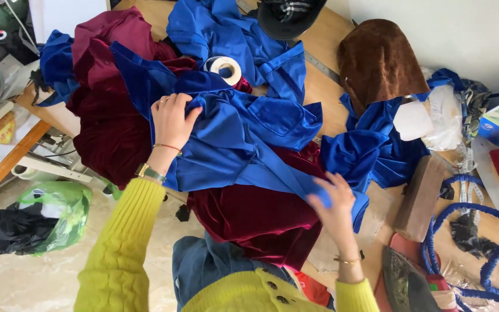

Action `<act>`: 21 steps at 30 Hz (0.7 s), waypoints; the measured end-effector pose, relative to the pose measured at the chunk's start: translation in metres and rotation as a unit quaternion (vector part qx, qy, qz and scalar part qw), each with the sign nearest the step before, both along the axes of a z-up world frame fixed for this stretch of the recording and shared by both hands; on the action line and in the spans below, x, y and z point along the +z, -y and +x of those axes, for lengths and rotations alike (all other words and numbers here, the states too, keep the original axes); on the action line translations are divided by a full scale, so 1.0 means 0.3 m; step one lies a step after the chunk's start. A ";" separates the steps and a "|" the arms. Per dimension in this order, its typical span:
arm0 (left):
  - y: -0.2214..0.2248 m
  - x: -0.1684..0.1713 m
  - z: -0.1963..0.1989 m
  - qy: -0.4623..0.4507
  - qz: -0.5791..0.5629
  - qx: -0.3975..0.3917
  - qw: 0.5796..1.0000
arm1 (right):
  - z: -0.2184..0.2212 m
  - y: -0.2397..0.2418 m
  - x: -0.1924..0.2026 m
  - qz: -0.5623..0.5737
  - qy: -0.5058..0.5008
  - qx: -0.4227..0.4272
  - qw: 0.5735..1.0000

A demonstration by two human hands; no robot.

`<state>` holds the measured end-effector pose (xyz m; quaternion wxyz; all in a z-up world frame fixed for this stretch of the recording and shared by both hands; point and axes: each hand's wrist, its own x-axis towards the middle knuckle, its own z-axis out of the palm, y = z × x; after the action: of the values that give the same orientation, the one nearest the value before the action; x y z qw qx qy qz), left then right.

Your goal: Ironing and pressing seams on blue velvet fabric using a steam iron on a sewing workshop table.

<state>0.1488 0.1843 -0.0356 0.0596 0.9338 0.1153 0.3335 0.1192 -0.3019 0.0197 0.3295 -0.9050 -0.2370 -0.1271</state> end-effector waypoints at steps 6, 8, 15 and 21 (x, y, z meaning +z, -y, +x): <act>-0.013 0.166 -0.029 0.069 -0.325 -0.108 0.937 | -0.008 -0.083 0.001 -0.057 -0.011 -0.001 0.998; -0.030 0.217 -0.039 0.095 -0.403 -0.127 0.901 | 0.008 -0.037 -0.012 -0.026 0.006 -0.011 1.000; -0.027 0.584 -0.102 0.157 -0.415 -0.234 0.865 | 0.000 0.142 0.149 0.202 -0.003 -0.130 0.971; -0.032 0.728 -0.100 0.241 -0.361 -0.315 0.844 | -0.006 0.211 0.207 0.238 -0.137 0.029 0.961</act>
<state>0.1187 0.1940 0.1829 0.5203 0.7227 -0.0907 0.4459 0.1174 -0.3652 0.0819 0.5684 -0.8019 -0.1784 -0.0451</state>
